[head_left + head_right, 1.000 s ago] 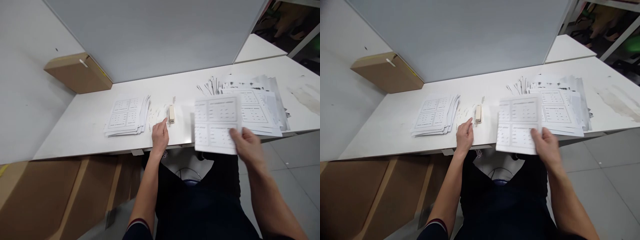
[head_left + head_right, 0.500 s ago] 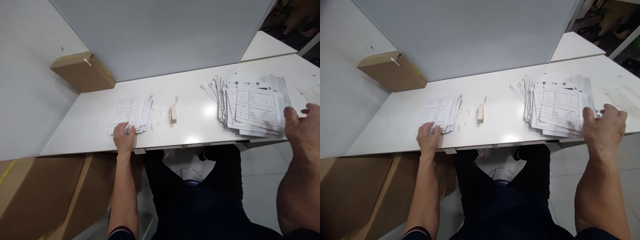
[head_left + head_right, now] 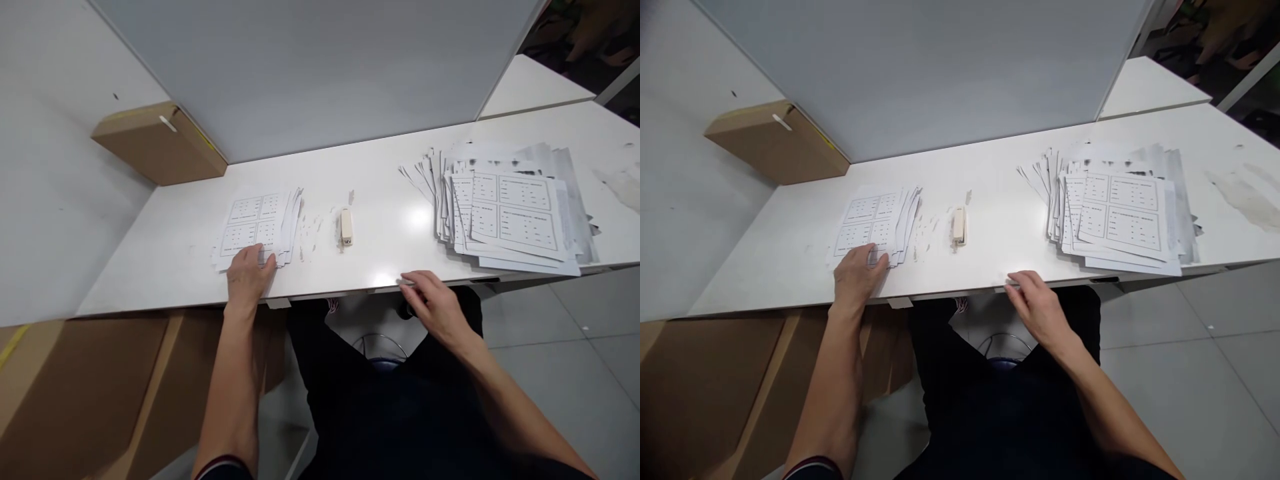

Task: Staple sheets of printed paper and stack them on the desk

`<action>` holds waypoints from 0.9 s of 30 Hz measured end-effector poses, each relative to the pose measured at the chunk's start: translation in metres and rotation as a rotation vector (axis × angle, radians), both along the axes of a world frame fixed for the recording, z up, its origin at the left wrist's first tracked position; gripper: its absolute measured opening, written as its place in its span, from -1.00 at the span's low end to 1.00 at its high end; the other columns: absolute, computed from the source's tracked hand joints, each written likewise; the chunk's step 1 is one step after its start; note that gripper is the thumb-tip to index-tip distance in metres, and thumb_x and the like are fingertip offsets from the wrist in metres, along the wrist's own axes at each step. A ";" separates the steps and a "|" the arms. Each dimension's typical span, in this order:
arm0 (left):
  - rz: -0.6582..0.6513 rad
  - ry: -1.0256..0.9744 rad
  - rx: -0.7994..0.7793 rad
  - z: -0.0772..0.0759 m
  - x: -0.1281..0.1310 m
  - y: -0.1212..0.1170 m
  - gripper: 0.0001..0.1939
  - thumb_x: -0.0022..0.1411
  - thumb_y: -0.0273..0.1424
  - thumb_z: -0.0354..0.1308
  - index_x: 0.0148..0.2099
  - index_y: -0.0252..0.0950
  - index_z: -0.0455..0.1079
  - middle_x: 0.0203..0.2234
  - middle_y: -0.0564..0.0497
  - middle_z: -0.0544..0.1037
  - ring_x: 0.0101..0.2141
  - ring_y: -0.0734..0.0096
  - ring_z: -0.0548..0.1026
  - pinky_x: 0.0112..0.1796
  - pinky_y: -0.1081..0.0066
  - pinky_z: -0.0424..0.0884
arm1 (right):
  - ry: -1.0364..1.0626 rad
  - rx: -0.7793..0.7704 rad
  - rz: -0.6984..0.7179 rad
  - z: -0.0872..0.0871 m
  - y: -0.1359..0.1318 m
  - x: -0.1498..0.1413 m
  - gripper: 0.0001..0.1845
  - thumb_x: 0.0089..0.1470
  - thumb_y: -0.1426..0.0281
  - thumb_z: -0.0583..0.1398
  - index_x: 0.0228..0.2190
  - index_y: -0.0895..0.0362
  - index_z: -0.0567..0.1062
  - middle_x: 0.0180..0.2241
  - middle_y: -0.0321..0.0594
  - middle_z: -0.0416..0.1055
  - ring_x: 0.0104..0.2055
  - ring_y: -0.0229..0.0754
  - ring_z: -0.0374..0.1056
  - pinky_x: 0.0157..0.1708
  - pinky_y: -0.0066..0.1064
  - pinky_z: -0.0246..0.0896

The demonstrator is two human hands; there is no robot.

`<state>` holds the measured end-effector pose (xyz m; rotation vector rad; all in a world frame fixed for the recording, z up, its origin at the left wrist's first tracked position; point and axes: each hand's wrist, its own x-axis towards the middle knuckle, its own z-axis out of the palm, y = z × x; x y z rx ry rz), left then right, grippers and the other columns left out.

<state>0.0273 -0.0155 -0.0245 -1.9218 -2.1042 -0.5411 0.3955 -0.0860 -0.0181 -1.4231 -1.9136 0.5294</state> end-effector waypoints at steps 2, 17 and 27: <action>0.010 0.060 -0.054 0.003 0.003 0.001 -0.64 0.17 -0.31 -0.04 -0.03 -0.37 0.34 -0.22 -0.20 0.49 -0.16 0.11 0.41 -0.21 0.22 0.32 | -0.005 -0.016 0.070 -0.006 -0.005 -0.012 -0.74 0.18 0.32 0.03 -0.13 0.10 0.39 -0.16 -0.07 0.36 -0.33 -0.20 0.38 -0.30 -0.34 0.32; 0.078 -0.218 0.340 0.023 0.005 -0.018 -0.76 0.20 -0.38 0.00 -0.21 -0.38 0.44 -0.35 -0.14 0.55 -0.30 0.28 0.49 -0.23 0.32 0.38 | 0.096 -0.079 0.170 -0.010 -0.016 -0.026 -0.77 0.18 0.36 0.02 -0.16 0.09 0.41 -0.17 -0.09 0.37 -0.20 -0.16 0.36 -0.22 -0.31 0.31; -0.579 -0.151 0.238 0.018 0.138 -0.116 -0.81 0.09 -0.62 0.07 -0.25 -0.31 0.41 -0.43 -0.05 0.54 -0.34 0.34 0.44 -0.25 0.31 0.35 | 0.880 -0.839 0.212 -0.011 -0.008 -0.064 -0.51 0.06 0.05 0.09 -0.14 0.17 0.40 -0.26 -0.09 0.47 -0.39 -0.18 0.44 -0.38 -0.28 0.38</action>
